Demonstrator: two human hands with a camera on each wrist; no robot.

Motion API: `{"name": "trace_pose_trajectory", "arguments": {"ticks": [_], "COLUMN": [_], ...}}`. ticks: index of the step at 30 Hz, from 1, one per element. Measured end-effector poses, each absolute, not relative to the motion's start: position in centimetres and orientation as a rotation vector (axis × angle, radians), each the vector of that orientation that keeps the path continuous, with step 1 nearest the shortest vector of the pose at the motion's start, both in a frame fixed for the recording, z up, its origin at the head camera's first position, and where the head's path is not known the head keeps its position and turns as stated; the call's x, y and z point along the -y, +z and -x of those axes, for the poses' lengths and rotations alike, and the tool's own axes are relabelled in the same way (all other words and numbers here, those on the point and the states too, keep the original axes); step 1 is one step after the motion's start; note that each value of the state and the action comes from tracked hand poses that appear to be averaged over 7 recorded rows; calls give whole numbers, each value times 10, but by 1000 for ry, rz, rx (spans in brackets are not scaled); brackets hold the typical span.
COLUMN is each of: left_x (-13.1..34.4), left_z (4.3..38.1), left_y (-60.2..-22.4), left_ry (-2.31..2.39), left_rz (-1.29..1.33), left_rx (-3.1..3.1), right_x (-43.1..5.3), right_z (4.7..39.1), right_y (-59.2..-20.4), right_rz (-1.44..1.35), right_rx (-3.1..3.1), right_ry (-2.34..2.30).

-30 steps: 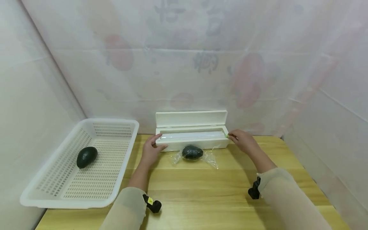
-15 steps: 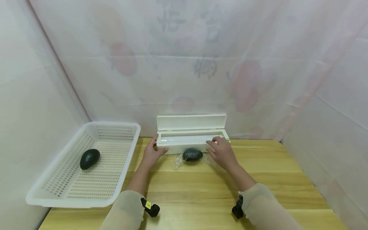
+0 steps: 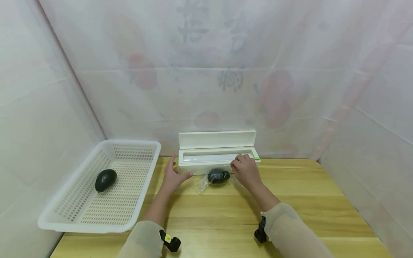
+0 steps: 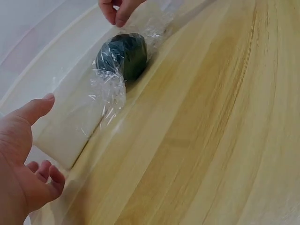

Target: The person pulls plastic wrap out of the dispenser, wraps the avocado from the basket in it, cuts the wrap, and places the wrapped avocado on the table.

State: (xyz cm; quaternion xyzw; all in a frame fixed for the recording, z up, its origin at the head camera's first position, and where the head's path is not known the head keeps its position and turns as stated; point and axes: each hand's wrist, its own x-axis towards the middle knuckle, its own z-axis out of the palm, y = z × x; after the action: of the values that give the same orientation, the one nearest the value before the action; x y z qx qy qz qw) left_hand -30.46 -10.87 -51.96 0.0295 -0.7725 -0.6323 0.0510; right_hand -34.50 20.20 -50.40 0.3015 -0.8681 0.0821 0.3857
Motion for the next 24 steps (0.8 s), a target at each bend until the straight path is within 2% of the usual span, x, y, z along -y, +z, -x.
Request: {"name": "trace_pose_trajectory", "arguments": {"ticks": [8, 15, 24], "left_x": [107, 107, 107], "left_z": [300, 295, 285], "left_y": [-520, -520, -522], "left_ry": [-1944, -1941, -1934], "left_rz": [-127, -185, -191], "left_rx": [2356, 2352, 2402], "right_x": [-194, -195, -189], "right_z": [325, 316, 307], "right_y": [-498, -504, -507], "right_rz": [-839, -756, -817], "right_rx": [2450, 2670, 2661], "right_ry": [294, 416, 238]}}
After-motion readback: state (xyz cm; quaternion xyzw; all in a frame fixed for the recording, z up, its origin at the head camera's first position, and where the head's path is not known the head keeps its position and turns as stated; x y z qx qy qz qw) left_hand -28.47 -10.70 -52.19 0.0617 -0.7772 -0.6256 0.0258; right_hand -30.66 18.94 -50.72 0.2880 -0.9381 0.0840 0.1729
